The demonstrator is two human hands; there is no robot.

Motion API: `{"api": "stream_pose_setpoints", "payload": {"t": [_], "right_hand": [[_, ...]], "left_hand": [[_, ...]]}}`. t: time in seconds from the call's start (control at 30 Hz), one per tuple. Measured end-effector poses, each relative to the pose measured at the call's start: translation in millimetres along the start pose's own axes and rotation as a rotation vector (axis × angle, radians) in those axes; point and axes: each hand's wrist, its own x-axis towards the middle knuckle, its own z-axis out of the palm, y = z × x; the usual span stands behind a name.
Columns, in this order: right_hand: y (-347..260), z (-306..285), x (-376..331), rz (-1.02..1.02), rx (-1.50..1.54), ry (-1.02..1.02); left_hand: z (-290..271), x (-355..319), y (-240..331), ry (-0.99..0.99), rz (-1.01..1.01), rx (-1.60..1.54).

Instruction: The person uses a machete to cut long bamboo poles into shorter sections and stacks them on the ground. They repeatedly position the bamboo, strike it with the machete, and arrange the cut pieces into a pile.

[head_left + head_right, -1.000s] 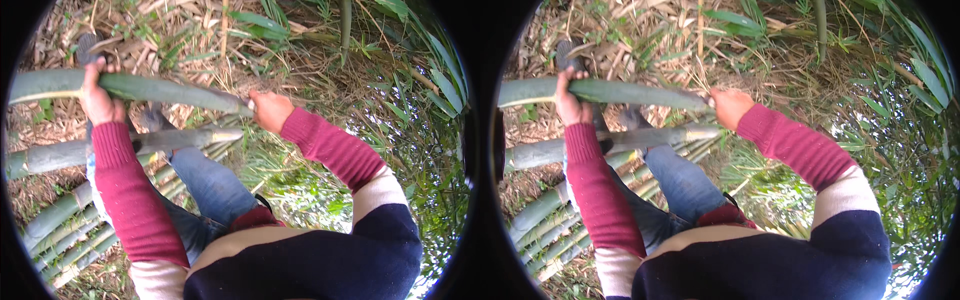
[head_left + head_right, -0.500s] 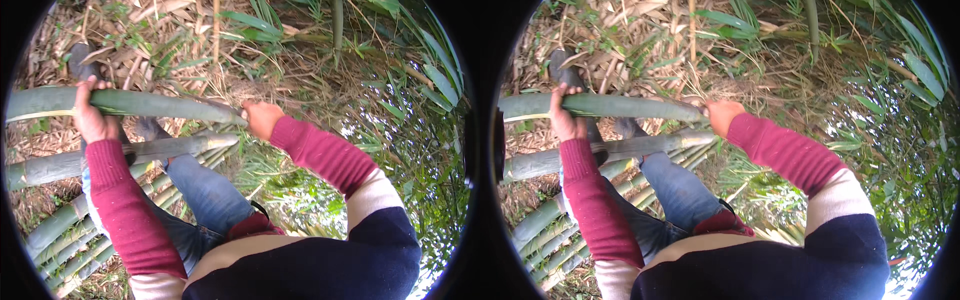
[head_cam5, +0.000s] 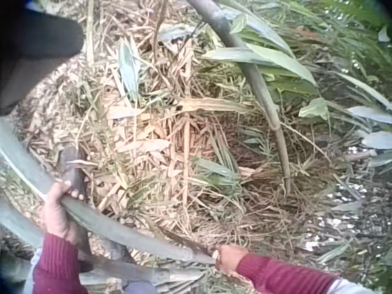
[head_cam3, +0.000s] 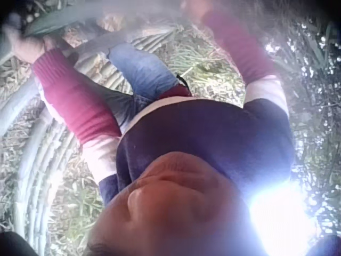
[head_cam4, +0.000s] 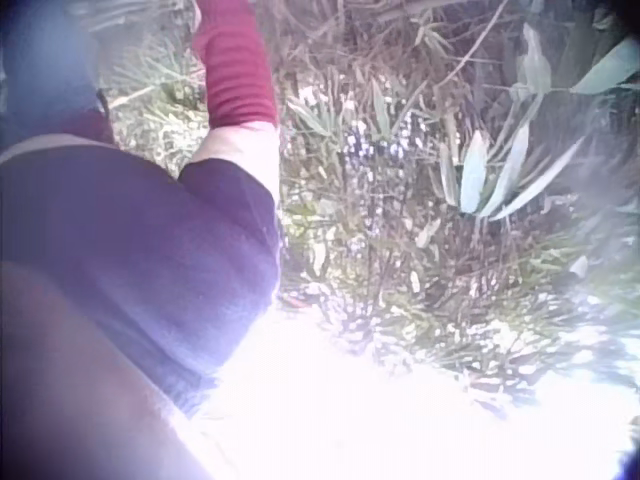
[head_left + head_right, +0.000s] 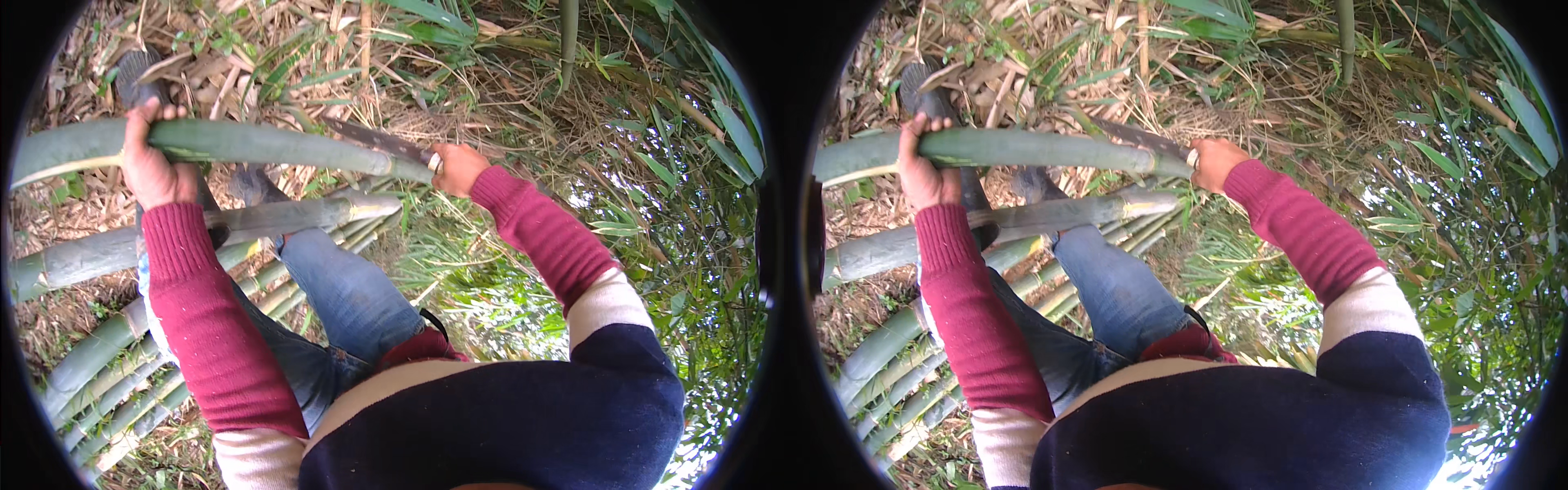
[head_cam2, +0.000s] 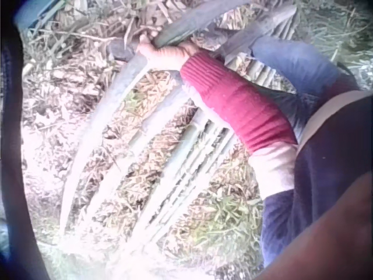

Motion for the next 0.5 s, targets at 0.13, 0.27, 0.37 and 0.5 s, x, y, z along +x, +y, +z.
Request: {"api": "stream_pose_setpoints", "payload": {"t": [0.13, 0.27, 0.37, 0.5], "right_hand": [[-47, -6, -12, -0.032, -0.099, 0.082], [-86, -19, -25, -0.206, 0.161, 0.188], [-1, 31, -9, -0.011, 0.016, 0.055], [-64, -8, -20, -0.083, 0.014, 0.131]], "left_hand": [[-6, 15, 0, -0.008, -0.018, 0.006], [-18, 13, 2, -0.058, -0.037, 0.005], [-32, 13, 5, -0.022, -0.057, 0.076], [-38, 20, 4, -0.061, -0.065, 0.030]]}}
